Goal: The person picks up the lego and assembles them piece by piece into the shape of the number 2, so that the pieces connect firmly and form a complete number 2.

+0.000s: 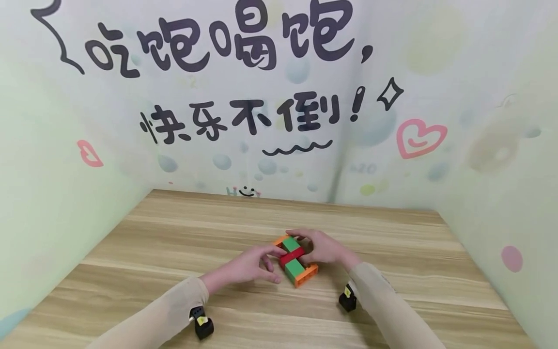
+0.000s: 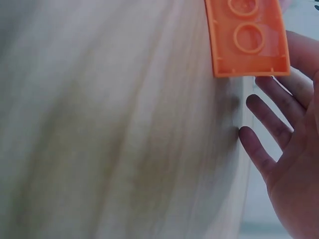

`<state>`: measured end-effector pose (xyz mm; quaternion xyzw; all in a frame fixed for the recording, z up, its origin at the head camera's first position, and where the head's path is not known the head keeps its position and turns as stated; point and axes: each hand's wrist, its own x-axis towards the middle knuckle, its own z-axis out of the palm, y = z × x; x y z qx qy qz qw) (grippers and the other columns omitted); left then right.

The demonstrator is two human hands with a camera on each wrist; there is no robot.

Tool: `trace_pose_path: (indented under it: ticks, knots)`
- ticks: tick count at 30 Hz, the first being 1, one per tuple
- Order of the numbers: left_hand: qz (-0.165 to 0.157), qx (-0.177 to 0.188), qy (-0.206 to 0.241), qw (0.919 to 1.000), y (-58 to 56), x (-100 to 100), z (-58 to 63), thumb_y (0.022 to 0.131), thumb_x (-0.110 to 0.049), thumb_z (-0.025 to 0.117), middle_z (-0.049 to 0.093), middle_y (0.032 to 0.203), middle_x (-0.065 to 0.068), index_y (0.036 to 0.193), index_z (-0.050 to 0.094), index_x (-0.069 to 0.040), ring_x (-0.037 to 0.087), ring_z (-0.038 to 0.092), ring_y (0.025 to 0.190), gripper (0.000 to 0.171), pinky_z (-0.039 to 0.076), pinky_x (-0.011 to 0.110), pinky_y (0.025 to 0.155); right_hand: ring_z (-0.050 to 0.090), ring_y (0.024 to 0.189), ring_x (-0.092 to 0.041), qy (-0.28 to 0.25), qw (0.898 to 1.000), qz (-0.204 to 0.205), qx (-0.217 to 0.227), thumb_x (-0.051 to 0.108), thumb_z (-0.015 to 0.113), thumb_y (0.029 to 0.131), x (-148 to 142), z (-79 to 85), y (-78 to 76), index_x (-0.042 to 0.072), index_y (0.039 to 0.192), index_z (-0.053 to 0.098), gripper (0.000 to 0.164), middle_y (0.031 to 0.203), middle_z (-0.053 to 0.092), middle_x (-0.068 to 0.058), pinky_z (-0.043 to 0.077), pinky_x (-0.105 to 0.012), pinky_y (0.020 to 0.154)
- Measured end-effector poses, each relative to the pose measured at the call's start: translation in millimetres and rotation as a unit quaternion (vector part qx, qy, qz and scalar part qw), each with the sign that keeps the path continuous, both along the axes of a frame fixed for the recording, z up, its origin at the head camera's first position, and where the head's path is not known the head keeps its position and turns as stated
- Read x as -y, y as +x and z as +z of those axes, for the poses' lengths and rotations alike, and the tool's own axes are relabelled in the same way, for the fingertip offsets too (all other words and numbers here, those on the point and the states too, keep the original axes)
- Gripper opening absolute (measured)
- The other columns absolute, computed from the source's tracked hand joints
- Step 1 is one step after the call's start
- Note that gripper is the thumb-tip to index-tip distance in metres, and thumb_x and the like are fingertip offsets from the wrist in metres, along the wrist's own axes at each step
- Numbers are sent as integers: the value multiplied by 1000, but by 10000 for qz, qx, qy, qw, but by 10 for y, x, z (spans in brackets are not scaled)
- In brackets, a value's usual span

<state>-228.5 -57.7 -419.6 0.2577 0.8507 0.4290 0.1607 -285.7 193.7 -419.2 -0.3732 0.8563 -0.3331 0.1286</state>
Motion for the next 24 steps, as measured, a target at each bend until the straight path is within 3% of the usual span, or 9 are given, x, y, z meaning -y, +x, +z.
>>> trace_pose_path:
  ticks: [6, 20, 24]
  knots:
    - [-36, 6, -72, 10000, -2, 13, -1, 81, -26, 82, 66, 119, 2, 134, 58, -18, 8, 60, 79, 59, 47, 22, 54, 62, 104, -19, 236, 9996, 55, 111, 3, 67, 82, 20, -18, -42, 16, 149, 43, 72, 132, 60, -10, 51, -30, 89]
    - [-23, 31, 45, 10000, 3, 39, -21, 81, -25, 82, 65, 124, 5, 131, 61, -16, 10, 58, 71, 55, 44, 22, 50, 57, 99, -18, 89, 9994, -334, 6, 12, 76, 77, -23, -69, -45, 20, 134, 49, 63, 115, 62, -7, 49, -34, 87]
    - [12, 14, 5, 10000, 0, 38, -21, 81, -25, 82, 64, 124, 4, 130, 61, -18, 9, 56, 69, 54, 43, 22, 50, 57, 98, -19, -10, 9993, -360, 88, 14, 79, 77, -28, -81, -40, 18, 131, 48, 62, 117, 61, -8, 49, -36, 88]
